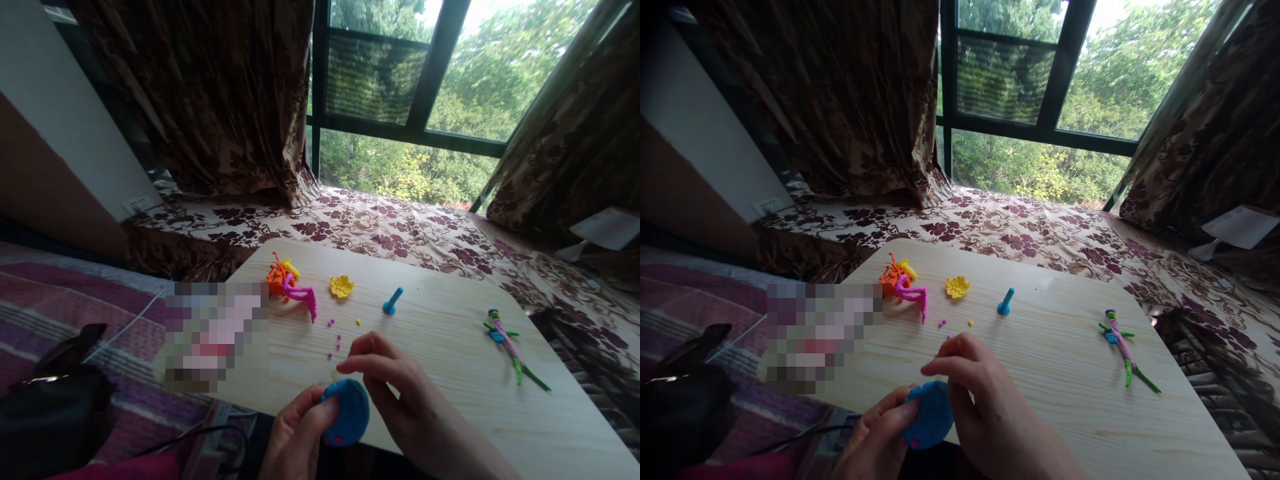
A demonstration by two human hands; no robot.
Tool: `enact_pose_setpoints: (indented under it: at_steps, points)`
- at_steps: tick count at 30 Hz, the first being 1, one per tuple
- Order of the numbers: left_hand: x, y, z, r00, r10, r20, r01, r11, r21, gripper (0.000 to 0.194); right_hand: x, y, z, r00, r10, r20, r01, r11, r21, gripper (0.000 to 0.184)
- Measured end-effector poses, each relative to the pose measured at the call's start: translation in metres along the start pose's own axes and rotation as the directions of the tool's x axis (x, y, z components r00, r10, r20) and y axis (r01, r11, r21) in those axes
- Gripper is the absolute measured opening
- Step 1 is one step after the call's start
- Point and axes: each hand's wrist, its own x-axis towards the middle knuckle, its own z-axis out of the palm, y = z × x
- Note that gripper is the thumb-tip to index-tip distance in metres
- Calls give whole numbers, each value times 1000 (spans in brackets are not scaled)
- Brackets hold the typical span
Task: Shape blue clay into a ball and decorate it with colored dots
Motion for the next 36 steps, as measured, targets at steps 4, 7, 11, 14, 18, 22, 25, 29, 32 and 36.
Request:
enact_pose_setpoints:
  at_steps: [4,7,11,14,18,22,25,29,32,36]
  points:
    - [2,1,-3,996,50,-73,-47,998,41,11,-1,13,-4,985,170,14,-169,986,-3,25]
    - [1,1,-4,995,56,-82,-48,993,104,15,-3,23,-6,962,253,99,-259,965,46,32]
    - [-1,1,-4,1000,1,-18,0,998,55,23,-1,23,-8,958,230,171,-246,966,75,31]
    - [1,0,-8,1000,-8,-29,9,999,38,20,5,24,-10,959,177,223,-197,978,67,31]
    - [5,2,-20,991,2,-135,-2,1000,-1,12,21,51,-11,979,191,68,-176,966,-189,22]
    - [11,9,-28,982,-28,-187,2,991,-137,17,41,90,4,975,210,-67,-216,854,-474,16]
    - [14,12,-31,977,-87,-195,40,972,-234,14,52,105,20,978,208,-33,-194,829,-525,15]
    - [17,15,-32,944,-176,-279,95,956,-279,10,60,105,31,981,196,-8,-168,816,-553,13]
    - [16,16,-31,941,-183,-284,99,953,-285,10,60,93,28,983,185,-11,-163,834,-527,16]
    - [14,17,-28,968,-132,-212,72,960,-269,10,44,56,17,988,154,-18,-148,899,-411,16]
